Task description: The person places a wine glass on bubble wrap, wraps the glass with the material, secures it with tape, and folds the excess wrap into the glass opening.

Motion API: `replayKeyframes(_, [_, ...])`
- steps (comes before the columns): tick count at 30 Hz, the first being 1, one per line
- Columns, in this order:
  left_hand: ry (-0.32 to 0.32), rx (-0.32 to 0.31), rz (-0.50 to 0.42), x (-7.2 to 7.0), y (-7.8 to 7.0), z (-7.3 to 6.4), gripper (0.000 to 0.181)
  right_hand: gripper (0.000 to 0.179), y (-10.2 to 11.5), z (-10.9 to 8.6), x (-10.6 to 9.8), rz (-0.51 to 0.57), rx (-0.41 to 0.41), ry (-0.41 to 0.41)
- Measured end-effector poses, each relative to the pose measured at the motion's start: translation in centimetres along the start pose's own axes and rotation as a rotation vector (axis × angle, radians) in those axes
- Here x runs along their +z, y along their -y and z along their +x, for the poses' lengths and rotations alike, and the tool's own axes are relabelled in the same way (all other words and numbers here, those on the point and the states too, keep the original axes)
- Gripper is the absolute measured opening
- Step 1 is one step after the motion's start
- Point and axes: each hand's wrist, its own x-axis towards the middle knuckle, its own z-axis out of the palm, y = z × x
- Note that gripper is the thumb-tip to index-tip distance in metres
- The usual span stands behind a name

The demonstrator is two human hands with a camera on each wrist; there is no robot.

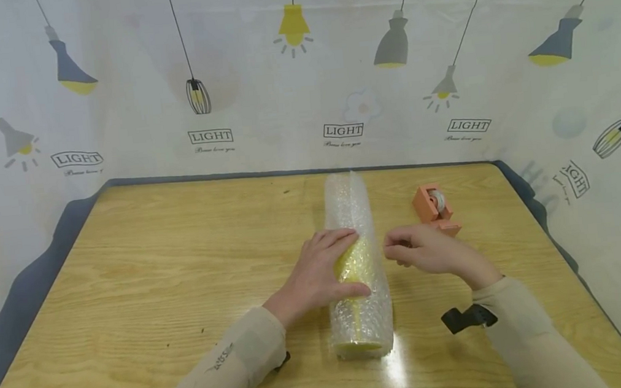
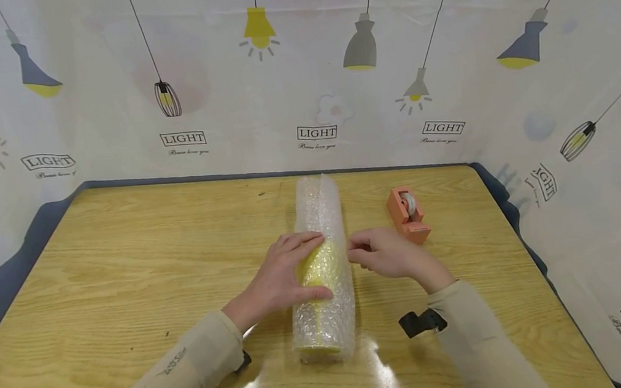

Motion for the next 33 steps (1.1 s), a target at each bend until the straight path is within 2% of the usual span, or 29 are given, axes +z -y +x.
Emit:
replayKeyframes(7, [-0.011,0.007,-0.005,0.0,0.0,0.1,0.101,0.02,1.0,1.2,0.4,-0.055,-0.057,0.069])
replayKeyframes(16, [-0.014,0.007,-0.015,0.0,0.1,0.1,0.1,0.025,1.6,2.7,1.0,-0.171,-0.118,0.092])
replayKeyframes(24, [-0.002,-0.003,-0.014,0.0,-0.1,0.1,0.102,0.026,2.3,3.4,1.1,-0.197,-0.052,0.131])
replayKeyframes(33, [-0.01,0.003,0.009,0.1,-0.1,0.1,0.102,0.027,2.9,3.7,1.4,-0.237,-0.031,0.124])
